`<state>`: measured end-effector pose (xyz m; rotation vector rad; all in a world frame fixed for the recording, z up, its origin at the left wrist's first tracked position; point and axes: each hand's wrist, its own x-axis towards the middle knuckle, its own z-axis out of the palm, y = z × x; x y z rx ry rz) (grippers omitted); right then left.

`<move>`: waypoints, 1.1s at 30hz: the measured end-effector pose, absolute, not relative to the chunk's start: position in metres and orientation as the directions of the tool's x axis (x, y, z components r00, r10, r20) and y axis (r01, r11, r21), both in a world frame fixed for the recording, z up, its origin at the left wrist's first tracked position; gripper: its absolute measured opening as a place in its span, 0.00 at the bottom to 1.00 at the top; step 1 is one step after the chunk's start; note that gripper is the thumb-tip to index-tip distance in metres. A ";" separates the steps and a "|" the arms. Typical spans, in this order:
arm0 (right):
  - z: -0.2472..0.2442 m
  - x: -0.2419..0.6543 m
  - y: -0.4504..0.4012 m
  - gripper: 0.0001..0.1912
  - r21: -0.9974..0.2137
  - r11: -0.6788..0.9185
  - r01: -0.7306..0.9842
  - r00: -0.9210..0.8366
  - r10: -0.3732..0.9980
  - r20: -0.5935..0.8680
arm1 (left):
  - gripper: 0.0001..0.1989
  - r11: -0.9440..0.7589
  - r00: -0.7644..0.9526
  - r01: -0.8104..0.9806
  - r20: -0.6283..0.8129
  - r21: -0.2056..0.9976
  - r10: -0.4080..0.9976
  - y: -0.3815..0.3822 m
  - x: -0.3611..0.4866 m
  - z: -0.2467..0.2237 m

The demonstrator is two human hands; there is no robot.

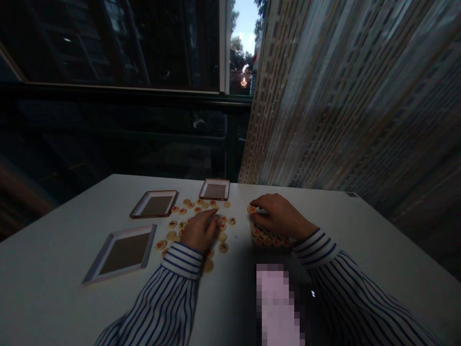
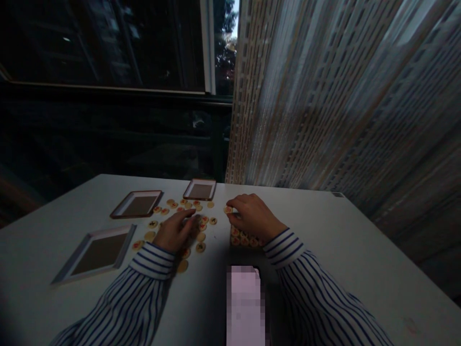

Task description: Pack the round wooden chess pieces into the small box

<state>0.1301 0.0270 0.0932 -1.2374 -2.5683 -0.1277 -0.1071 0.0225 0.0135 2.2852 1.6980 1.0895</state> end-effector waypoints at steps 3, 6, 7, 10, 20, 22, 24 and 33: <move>0.093 0.136 0.025 0.17 -0.046 0.624 0.780 -0.586 0.754 0.296 | 0.16 -0.367 0.111 0.774 0.462 0.515 0.880 0.020 -0.103 0.014; 0.091 0.142 0.024 0.17 -0.055 0.623 0.780 -0.583 0.757 0.295 | 0.16 -0.371 0.115 0.751 0.445 0.547 0.888 0.020 -0.100 0.014; 0.090 0.143 0.024 0.16 -0.058 0.622 0.781 -0.582 0.758 0.295 | 0.16 -0.371 0.111 0.741 0.443 0.560 0.890 0.020 -0.100 0.014; 0.088 0.147 0.023 0.16 -0.064 0.629 0.775 -0.585 0.752 0.302 | 0.18 -0.365 0.095 0.714 0.434 0.598 0.896 0.020 -0.097 0.015; 0.090 0.154 0.024 0.14 -0.070 0.652 0.755 -0.603 0.732 0.317 | 0.19 -0.343 0.127 0.692 0.361 0.635 0.924 0.021 -0.084 0.032; 0.090 0.156 0.024 0.14 -0.076 0.656 0.751 -0.607 0.731 0.313 | 0.19 -0.353 0.149 0.660 0.345 0.663 0.927 0.024 -0.078 0.037; 0.090 0.156 0.024 0.14 -0.081 0.658 0.749 -0.607 0.730 0.315 | 0.18 -0.346 0.162 0.593 0.313 0.727 0.936 0.028 -0.068 0.042; 0.088 0.158 0.024 0.15 -0.110 0.651 0.751 -0.584 0.732 0.351 | 0.15 -0.148 0.283 0.284 0.065 0.947 0.957 0.039 -0.025 0.069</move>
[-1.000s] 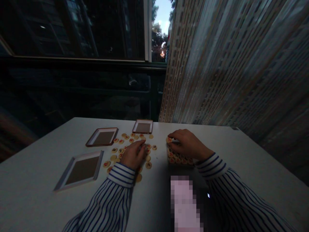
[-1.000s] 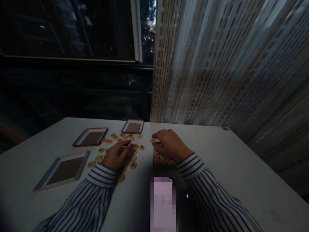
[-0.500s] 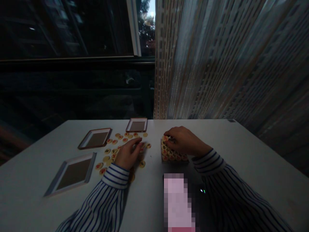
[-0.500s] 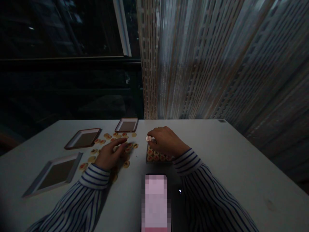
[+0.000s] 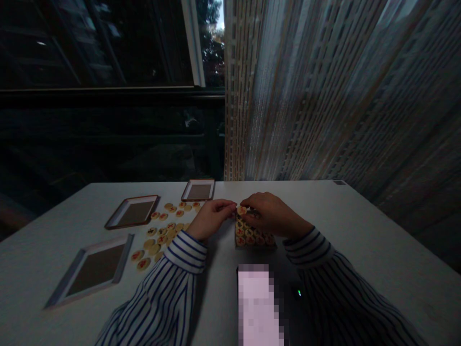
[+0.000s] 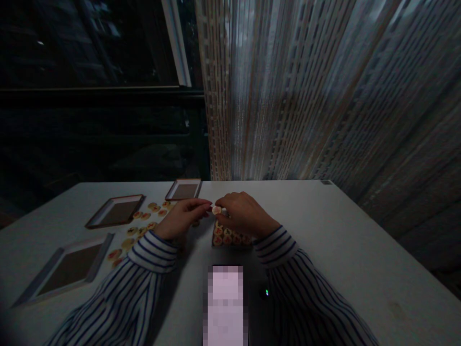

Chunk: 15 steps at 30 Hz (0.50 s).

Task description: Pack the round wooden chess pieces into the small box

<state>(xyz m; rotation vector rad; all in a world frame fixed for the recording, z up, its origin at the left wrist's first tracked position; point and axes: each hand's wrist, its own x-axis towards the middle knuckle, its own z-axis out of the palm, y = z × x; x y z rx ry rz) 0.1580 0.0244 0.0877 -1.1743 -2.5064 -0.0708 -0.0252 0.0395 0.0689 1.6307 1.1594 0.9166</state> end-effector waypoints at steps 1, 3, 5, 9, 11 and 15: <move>0.088 0.158 0.024 0.14 -0.113 0.651 0.750 -0.581 0.731 0.357 | 0.14 -0.138 0.302 0.277 0.050 0.951 0.952 0.040 -0.023 0.069; 0.088 0.159 0.024 0.14 -0.116 0.649 0.752 -0.575 0.731 0.367 | 0.14 -0.130 0.337 0.270 0.033 0.954 0.941 0.041 -0.022 0.068; 0.088 0.159 0.025 0.14 -0.116 0.648 0.753 -0.575 0.734 0.362 | 0.15 -0.122 0.369 0.247 0.024 0.961 0.929 0.043 -0.021 0.062; 0.086 0.160 0.027 0.14 -0.115 0.650 0.751 -0.588 0.738 0.331 | 0.15 -0.091 0.394 0.147 0.026 0.985 0.919 0.050 -0.020 0.049; 0.084 0.160 0.029 0.13 -0.129 0.649 0.750 -0.585 0.742 0.328 | 0.15 -0.085 0.397 0.132 0.026 0.988 0.917 0.052 -0.020 0.045; 0.082 0.159 0.030 0.14 -0.167 0.648 0.743 -0.576 0.747 0.332 | 0.14 -0.092 0.389 0.149 0.027 0.985 0.921 0.052 -0.022 0.045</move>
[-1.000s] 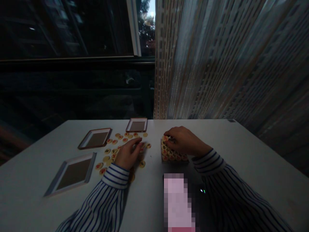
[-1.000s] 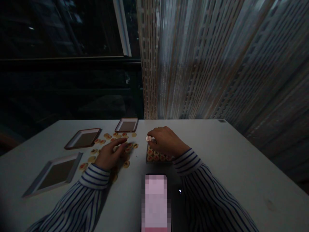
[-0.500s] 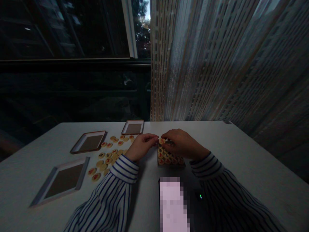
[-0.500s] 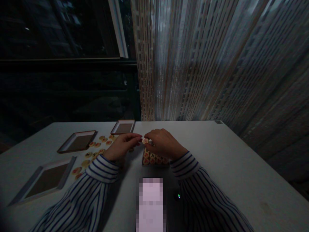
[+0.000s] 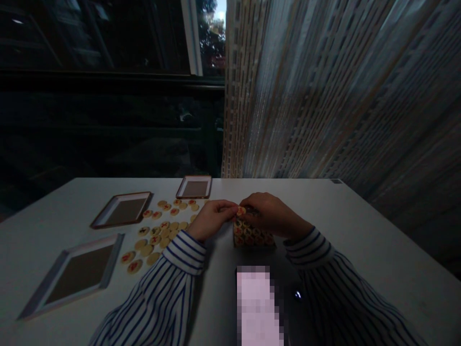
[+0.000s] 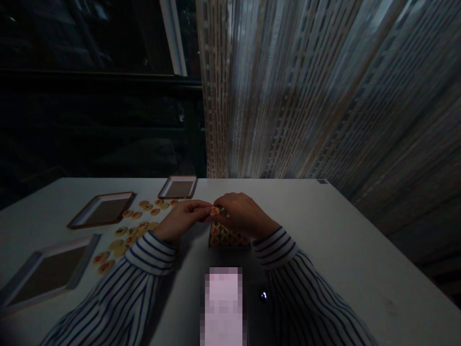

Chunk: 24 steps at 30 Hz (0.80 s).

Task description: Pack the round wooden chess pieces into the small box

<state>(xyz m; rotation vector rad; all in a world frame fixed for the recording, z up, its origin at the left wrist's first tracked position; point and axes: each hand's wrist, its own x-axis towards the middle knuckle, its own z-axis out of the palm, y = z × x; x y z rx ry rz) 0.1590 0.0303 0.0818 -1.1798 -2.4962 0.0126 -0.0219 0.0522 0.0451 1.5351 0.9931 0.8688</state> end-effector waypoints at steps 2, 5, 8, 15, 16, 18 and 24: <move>0.082 0.159 0.030 0.13 -0.180 0.648 0.740 -0.579 0.750 0.321 | 0.14 -0.095 0.399 0.150 0.028 0.984 0.917 0.051 -0.022 0.047; 0.082 0.159 0.031 0.12 -0.190 0.643 0.742 -0.576 0.756 0.309 | 0.15 -0.099 0.412 0.142 0.032 0.985 0.911 0.050 -0.021 0.047; 0.082 0.158 0.031 0.11 -0.174 0.642 0.746 -0.576 0.755 0.314 | 0.15 -0.107 0.407 0.138 0.042 0.985 0.912 0.050 -0.020 0.046; 0.082 0.158 0.031 0.12 -0.189 0.642 0.743 -0.582 0.759 0.291 | 0.14 -0.084 0.375 0.143 0.024 0.986 0.927 0.050 -0.019 0.046; 0.083 0.159 0.031 0.12 -0.193 0.645 0.740 -0.582 0.757 0.298 | 0.14 -0.078 0.369 0.132 0.025 0.988 0.929 0.050 -0.018 0.046; 0.083 0.160 0.030 0.12 -0.202 0.653 0.730 -0.583 0.749 0.315 | 0.14 -0.064 0.354 0.114 0.019 0.991 0.935 0.049 -0.018 0.047; 0.083 0.161 0.030 0.14 -0.206 0.658 0.724 -0.594 0.747 0.299 | 0.14 -0.035 0.364 0.070 0.007 0.997 0.931 0.051 -0.017 0.045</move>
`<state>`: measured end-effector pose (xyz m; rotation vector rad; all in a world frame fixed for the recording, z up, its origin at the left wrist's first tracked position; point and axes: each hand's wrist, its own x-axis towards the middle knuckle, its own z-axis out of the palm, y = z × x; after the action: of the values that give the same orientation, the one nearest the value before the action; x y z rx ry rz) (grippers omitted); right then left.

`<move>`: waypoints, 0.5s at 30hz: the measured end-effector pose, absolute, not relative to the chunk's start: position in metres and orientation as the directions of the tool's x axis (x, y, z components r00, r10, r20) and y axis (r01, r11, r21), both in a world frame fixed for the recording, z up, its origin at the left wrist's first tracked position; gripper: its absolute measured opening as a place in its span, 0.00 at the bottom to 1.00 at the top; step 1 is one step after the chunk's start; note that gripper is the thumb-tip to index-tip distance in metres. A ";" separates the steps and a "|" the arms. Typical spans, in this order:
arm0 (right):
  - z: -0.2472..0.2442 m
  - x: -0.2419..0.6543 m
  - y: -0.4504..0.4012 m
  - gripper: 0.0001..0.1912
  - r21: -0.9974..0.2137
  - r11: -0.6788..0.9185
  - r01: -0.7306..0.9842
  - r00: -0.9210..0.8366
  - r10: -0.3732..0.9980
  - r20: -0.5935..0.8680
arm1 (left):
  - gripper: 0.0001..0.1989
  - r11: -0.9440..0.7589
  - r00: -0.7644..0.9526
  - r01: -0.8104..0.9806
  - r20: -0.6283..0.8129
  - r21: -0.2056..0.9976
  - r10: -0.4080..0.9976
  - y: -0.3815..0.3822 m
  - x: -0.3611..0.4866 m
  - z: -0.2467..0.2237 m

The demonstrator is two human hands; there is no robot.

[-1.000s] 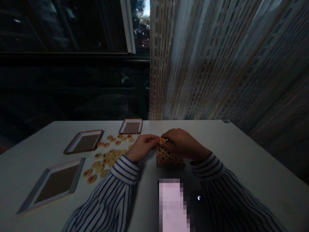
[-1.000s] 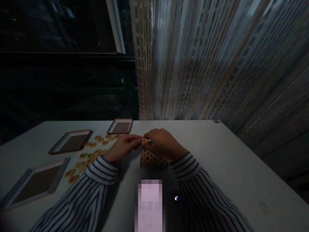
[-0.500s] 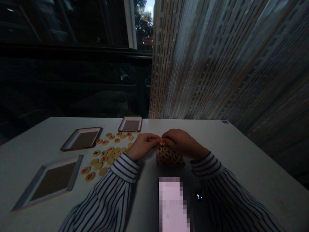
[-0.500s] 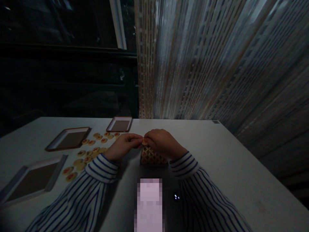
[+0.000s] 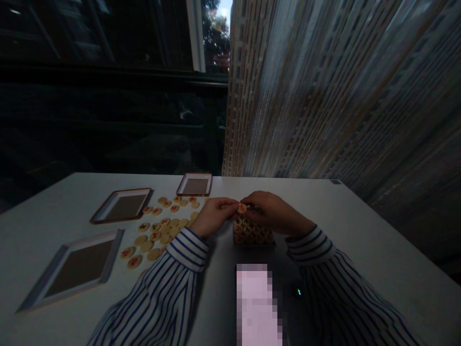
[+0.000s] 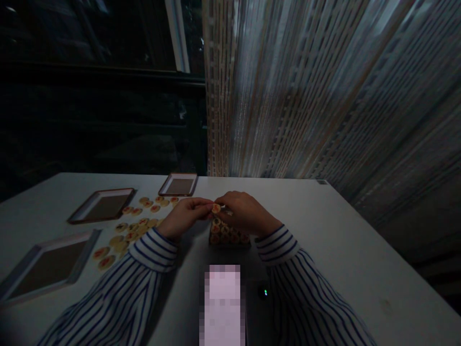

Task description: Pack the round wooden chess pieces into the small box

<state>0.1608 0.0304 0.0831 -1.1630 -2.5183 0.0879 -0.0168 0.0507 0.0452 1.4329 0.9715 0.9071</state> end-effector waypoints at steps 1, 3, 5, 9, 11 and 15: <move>0.083 0.161 0.030 0.14 -0.204 0.657 0.726 -0.595 0.749 0.292 | 0.14 -0.029 0.365 0.067 0.003 0.997 0.931 0.051 -0.017 0.044; 0.083 0.160 0.031 0.14 -0.201 0.654 0.729 -0.597 0.752 0.278 | 0.15 -0.024 0.363 0.069 -0.003 0.997 0.932 0.051 -0.016 0.043; 0.083 0.160 0.031 0.14 -0.202 0.649 0.734 -0.596 0.757 0.267 | 0.15 -0.027 0.364 0.080 -0.004 0.996 0.931 0.051 -0.015 0.043; 0.084 0.160 0.030 0.14 -0.199 0.644 0.739 -0.593 0.761 0.261 | 0.14 -0.044 0.351 0.123 -0.002 0.991 0.937 0.050 -0.014 0.043; 0.084 0.160 0.030 0.14 -0.198 0.641 0.741 -0.595 0.764 0.249 | 0.13 -0.052 0.346 0.152 -0.004 0.987 0.938 0.049 -0.014 0.044; 0.085 0.160 0.029 0.14 -0.195 0.636 0.747 -0.601 0.771 0.210 | 0.13 -0.087 0.376 0.197 0.007 0.977 0.927 0.049 -0.013 0.044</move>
<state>0.1604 0.0295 0.0845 -1.2281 -2.5845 0.1260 -0.0134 0.0490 0.0435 1.5542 1.0406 0.8453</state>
